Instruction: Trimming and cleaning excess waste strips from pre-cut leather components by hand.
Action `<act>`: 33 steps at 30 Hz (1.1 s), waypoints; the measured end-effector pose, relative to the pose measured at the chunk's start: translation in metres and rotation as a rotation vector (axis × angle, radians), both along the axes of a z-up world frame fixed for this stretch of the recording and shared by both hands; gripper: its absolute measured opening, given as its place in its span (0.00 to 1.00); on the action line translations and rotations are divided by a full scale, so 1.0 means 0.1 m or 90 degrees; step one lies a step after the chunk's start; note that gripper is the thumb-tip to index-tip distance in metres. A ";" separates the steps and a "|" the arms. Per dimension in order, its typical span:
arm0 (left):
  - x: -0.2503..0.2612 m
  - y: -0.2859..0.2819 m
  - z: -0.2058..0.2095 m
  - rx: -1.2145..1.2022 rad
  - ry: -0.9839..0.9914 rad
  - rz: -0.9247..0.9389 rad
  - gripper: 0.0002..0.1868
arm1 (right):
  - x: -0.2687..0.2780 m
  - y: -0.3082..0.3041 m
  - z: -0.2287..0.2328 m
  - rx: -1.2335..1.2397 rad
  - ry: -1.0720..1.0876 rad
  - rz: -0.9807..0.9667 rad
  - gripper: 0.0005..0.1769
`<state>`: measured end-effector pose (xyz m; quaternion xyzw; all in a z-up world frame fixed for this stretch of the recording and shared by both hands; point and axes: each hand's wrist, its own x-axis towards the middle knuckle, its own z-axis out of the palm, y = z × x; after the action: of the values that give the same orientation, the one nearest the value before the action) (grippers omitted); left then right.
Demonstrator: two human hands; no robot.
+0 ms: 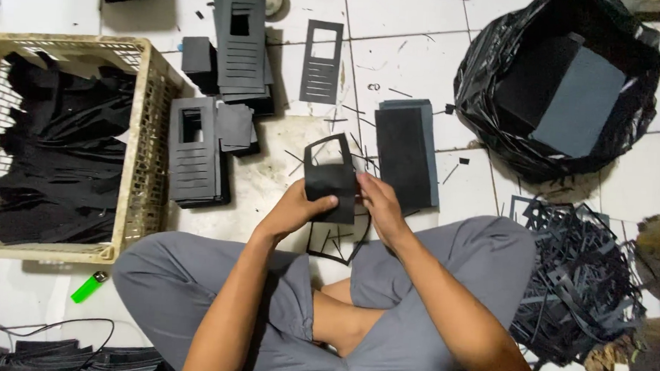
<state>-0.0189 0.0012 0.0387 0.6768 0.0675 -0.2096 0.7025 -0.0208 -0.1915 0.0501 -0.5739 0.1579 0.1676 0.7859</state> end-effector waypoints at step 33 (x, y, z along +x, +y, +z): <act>-0.01 -0.14 -0.22 -0.149 0.063 0.108 0.12 | -0.02 0.09 -0.11 -0.522 -0.629 -0.055 0.17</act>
<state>-0.0202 -0.0131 0.0166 0.5706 0.1344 -0.1892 0.7878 -0.0223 -0.1825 0.0391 -0.8303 -0.1487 -0.2221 0.4890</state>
